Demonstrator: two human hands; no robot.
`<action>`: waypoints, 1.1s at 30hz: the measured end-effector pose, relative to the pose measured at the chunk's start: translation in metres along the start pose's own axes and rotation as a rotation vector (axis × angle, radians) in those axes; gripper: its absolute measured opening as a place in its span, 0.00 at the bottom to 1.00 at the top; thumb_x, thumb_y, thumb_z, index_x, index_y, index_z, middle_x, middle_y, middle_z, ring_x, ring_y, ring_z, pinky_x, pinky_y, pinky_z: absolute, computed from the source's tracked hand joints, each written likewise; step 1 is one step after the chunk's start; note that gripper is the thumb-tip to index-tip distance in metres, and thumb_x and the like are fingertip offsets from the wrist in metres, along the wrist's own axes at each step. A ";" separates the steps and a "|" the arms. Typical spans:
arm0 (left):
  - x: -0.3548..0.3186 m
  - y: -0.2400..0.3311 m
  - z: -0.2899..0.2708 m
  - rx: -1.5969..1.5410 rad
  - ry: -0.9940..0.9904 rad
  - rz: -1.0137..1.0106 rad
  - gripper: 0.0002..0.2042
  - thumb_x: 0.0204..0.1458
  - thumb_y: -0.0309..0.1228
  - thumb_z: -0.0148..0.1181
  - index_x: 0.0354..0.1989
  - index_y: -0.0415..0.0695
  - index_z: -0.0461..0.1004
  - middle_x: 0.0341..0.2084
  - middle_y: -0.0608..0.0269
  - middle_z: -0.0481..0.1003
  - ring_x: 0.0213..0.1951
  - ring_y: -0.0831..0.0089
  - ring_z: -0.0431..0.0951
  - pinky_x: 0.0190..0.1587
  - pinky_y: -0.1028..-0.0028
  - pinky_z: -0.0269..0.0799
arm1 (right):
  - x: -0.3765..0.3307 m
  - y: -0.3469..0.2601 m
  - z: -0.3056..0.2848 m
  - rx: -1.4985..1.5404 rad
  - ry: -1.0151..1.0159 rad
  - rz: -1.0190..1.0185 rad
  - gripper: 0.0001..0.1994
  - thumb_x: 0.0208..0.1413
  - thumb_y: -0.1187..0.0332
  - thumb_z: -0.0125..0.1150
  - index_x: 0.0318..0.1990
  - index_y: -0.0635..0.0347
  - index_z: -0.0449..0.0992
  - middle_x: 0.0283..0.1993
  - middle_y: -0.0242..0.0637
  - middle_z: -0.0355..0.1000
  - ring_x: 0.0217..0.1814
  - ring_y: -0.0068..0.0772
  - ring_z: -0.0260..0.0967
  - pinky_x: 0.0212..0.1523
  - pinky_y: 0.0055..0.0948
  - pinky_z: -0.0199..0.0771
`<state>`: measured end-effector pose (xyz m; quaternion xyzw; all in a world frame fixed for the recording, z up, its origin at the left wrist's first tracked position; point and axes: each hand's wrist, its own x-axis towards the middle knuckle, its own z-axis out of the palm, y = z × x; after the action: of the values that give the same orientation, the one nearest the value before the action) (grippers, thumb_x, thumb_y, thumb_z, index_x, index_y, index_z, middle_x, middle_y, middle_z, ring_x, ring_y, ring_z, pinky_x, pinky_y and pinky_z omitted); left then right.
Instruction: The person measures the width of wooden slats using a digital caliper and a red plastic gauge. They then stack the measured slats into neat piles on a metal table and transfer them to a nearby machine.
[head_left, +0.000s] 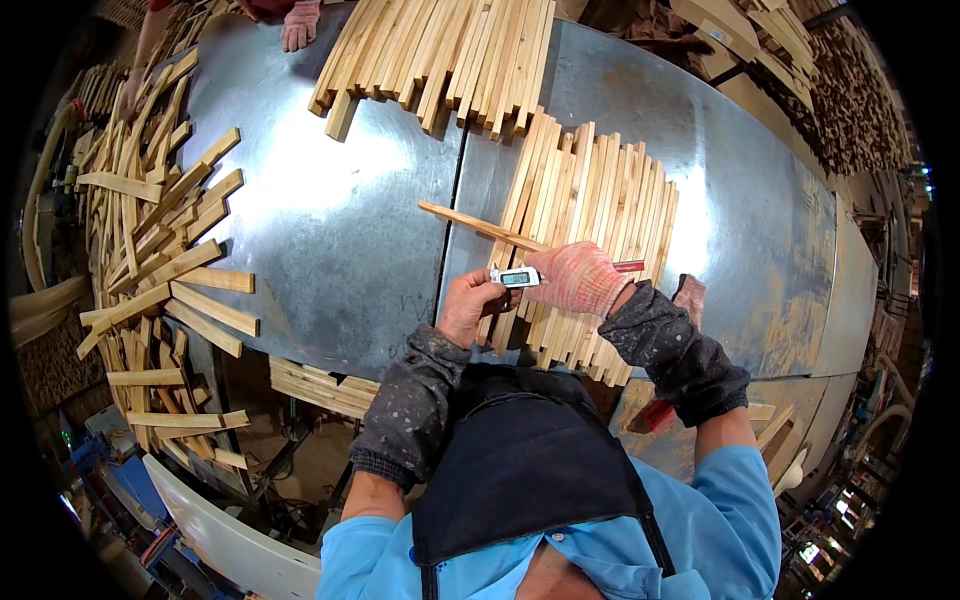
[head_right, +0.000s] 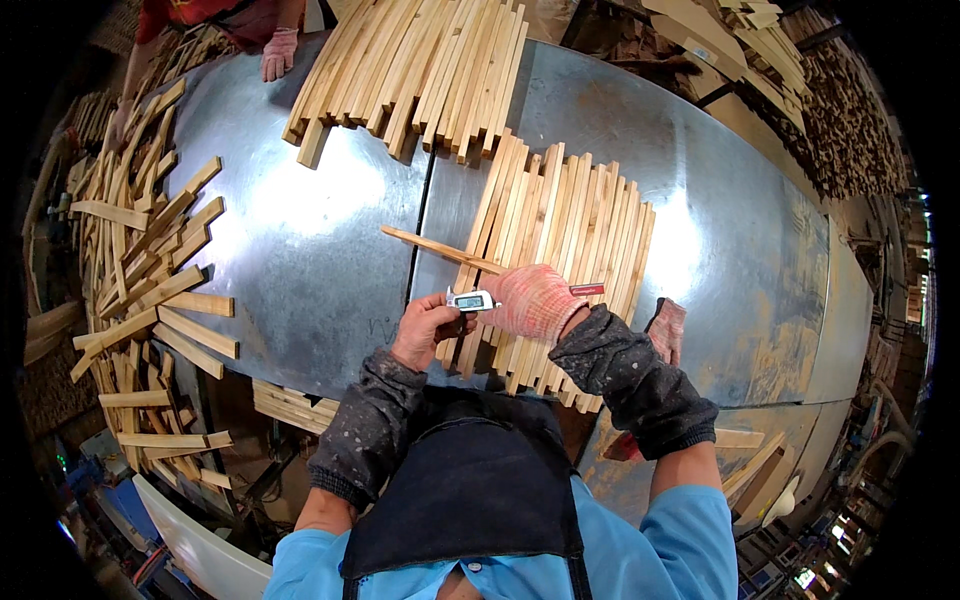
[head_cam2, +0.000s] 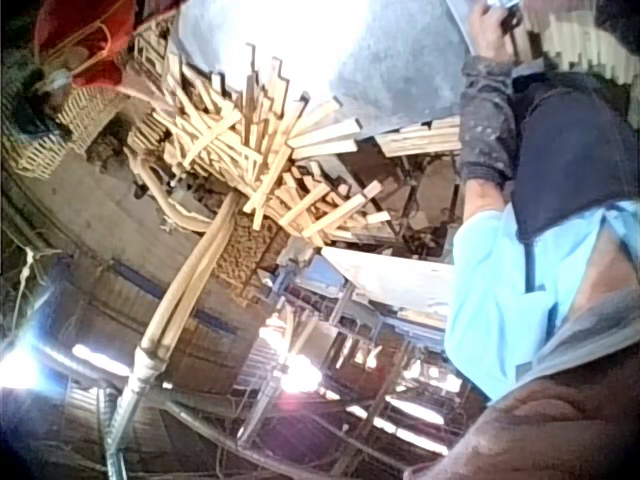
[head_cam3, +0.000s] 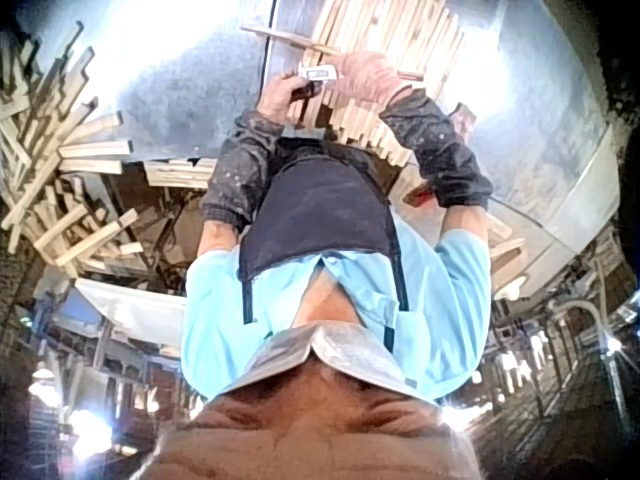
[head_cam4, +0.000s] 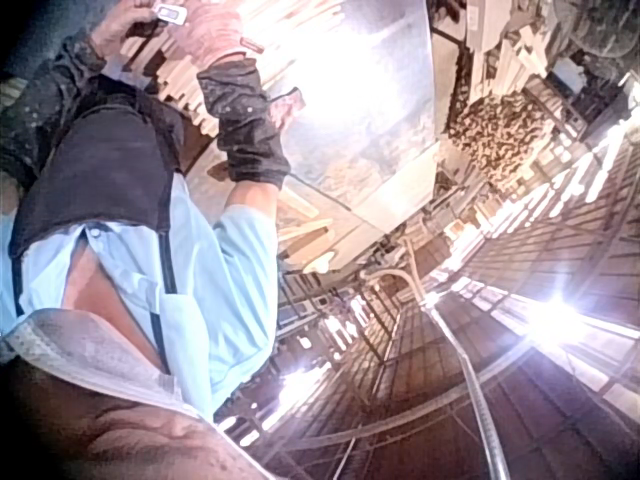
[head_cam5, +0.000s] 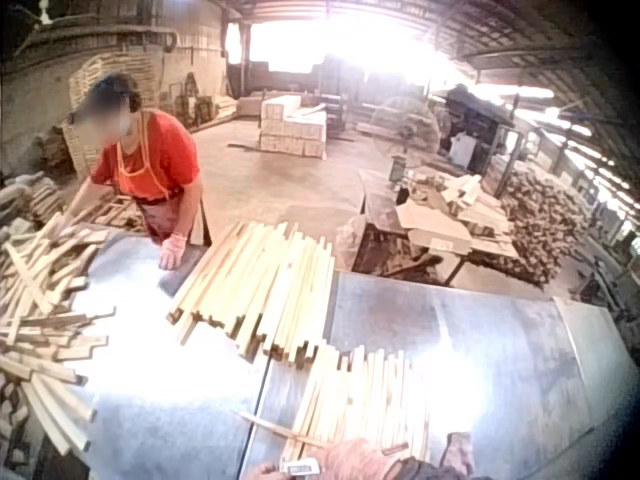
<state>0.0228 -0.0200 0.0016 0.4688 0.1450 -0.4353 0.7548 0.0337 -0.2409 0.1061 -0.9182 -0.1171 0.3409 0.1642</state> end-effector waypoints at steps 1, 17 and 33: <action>-0.001 0.002 0.001 0.004 0.004 -0.002 0.09 0.61 0.24 0.57 0.47 0.32 0.78 0.36 0.57 0.83 0.38 0.71 0.85 0.47 0.70 0.84 | 0.001 -0.002 -0.001 -0.020 -0.017 0.017 0.18 0.62 0.45 0.64 0.44 0.50 0.78 0.35 0.40 0.81 0.41 0.48 0.82 0.41 0.45 0.80; -0.003 0.004 0.002 0.035 0.029 -0.007 0.10 0.62 0.24 0.58 0.47 0.32 0.78 0.37 0.56 0.83 0.38 0.70 0.86 0.46 0.70 0.84 | 0.001 -0.004 0.001 -0.039 0.034 0.012 0.18 0.62 0.46 0.62 0.43 0.51 0.82 0.34 0.43 0.82 0.40 0.50 0.82 0.39 0.47 0.80; -0.002 0.004 -0.002 0.060 -0.004 -0.011 0.10 0.63 0.25 0.59 0.49 0.33 0.78 0.38 0.56 0.83 0.39 0.70 0.86 0.46 0.70 0.85 | -0.002 -0.006 0.000 -0.034 0.033 0.019 0.17 0.63 0.46 0.63 0.43 0.50 0.81 0.33 0.43 0.81 0.39 0.50 0.82 0.38 0.47 0.80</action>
<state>0.0252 -0.0163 0.0042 0.4897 0.1326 -0.4444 0.7383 0.0317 -0.2363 0.1099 -0.9274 -0.1114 0.3253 0.1474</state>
